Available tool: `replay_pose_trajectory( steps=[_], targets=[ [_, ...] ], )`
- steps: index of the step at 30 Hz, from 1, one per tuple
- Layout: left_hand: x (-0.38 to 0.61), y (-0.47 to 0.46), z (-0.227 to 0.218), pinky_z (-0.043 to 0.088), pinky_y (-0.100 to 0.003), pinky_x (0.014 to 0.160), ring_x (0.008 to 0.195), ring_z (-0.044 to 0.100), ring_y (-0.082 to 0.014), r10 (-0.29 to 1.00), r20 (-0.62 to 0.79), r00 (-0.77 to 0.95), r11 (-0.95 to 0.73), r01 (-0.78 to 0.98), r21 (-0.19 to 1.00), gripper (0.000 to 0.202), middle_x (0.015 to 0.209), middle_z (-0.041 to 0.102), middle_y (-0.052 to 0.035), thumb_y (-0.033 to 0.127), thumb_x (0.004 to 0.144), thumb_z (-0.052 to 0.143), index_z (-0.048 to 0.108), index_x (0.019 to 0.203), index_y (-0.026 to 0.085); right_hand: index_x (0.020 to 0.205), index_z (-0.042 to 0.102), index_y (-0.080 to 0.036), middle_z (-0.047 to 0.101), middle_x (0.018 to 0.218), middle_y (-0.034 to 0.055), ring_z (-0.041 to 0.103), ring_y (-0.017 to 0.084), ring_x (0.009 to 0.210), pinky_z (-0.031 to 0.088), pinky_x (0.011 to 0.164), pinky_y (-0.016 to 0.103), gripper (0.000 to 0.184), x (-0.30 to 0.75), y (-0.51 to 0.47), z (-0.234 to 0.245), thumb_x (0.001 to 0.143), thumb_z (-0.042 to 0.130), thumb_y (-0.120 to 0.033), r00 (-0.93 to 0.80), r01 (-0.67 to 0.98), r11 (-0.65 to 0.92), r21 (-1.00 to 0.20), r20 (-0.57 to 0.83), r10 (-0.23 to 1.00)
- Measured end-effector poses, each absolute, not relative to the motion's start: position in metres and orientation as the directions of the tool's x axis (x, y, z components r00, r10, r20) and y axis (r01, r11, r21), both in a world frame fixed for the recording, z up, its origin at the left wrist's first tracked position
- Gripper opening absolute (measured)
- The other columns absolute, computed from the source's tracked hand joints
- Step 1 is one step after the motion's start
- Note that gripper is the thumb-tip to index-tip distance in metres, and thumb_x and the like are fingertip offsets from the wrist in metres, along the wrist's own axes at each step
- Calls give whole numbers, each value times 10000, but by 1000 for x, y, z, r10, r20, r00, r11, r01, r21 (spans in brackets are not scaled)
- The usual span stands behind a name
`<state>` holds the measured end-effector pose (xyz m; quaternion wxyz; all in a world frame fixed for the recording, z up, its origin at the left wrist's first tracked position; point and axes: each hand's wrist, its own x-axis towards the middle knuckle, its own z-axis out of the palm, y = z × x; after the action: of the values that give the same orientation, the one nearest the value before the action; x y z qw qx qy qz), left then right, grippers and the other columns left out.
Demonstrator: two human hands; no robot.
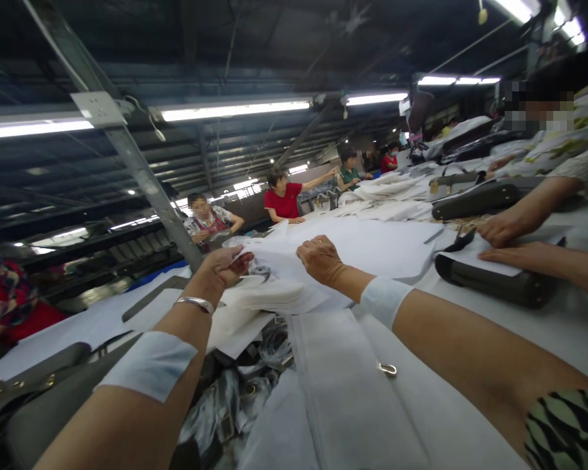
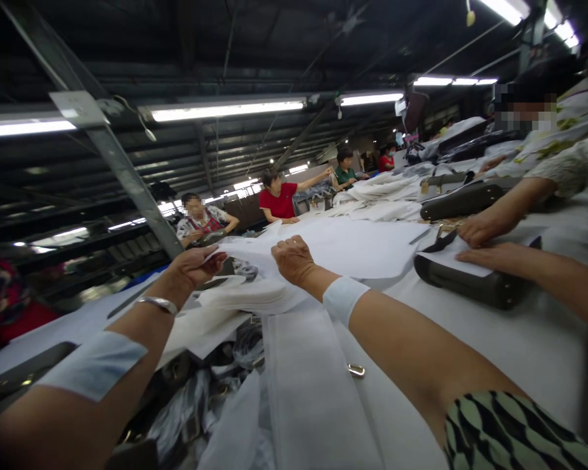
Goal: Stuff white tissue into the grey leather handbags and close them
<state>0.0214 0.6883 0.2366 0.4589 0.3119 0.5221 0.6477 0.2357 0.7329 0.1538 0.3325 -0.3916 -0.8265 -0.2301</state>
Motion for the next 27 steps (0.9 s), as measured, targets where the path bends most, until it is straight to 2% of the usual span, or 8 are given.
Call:
replay_pose_trajectory(
  steps=[4,8,14,16,19,22,24,27],
  targets=[
    [2,638,251,492,-184,426,481,609,-116,916,14,-400,-116,-232,966,89,678,627,-25,118,822,617,573,898,133,856,681,-160,683,866,72,577,210,836,291,829,354,265,223,702,161,927,427,-190,-523,714,682,158,768,370],
    [-21,566,235,545,-214,460,523,614,-123,926,153,-345,-203,-113,973,66,694,638,-42,133,791,644,600,833,107,813,688,-172,691,820,45,579,184,783,309,802,322,192,209,661,147,888,512,-186,-585,587,801,119,746,318],
    [-51,480,203,523,-211,424,478,578,-114,875,72,-478,-109,-51,993,104,630,605,-16,159,746,678,581,763,125,832,688,-179,702,845,31,602,174,803,342,813,287,127,183,603,136,846,562,-183,-714,430,902,21,619,326],
    [-54,465,202,532,-211,453,492,588,-109,856,69,-512,-122,-71,990,113,651,606,-8,182,752,678,578,783,138,840,686,-191,705,866,23,608,174,828,351,810,280,142,174,589,145,846,545,-187,-713,433,901,-25,602,359],
    [-55,450,200,504,-213,436,520,621,-141,862,28,-506,-90,-99,991,130,675,618,-27,209,757,677,576,800,140,853,685,-226,712,915,-5,615,165,849,366,743,260,148,167,575,161,842,537,-225,-677,512,848,-140,541,498],
    [-56,438,189,486,-254,437,586,651,-197,870,-37,-492,-19,-108,994,221,759,654,-83,341,803,638,581,872,138,847,686,-238,715,950,-6,617,166,844,370,715,258,154,167,569,171,840,534,-260,-671,587,796,-146,463,579],
    [-58,430,177,476,-265,476,625,639,-190,824,-22,-566,-9,-51,999,303,811,654,-96,436,830,589,575,892,140,858,687,-233,715,961,10,619,176,856,374,721,265,171,171,568,174,842,519,-262,-653,620,772,-139,454,606],
    [-63,419,158,407,-234,514,645,582,-145,694,71,-716,-28,72,997,280,804,616,-49,409,799,637,561,883,153,892,686,-225,717,929,27,623,185,853,381,694,264,190,179,568,179,840,511,-276,-600,663,728,-175,456,657]
  ],
)
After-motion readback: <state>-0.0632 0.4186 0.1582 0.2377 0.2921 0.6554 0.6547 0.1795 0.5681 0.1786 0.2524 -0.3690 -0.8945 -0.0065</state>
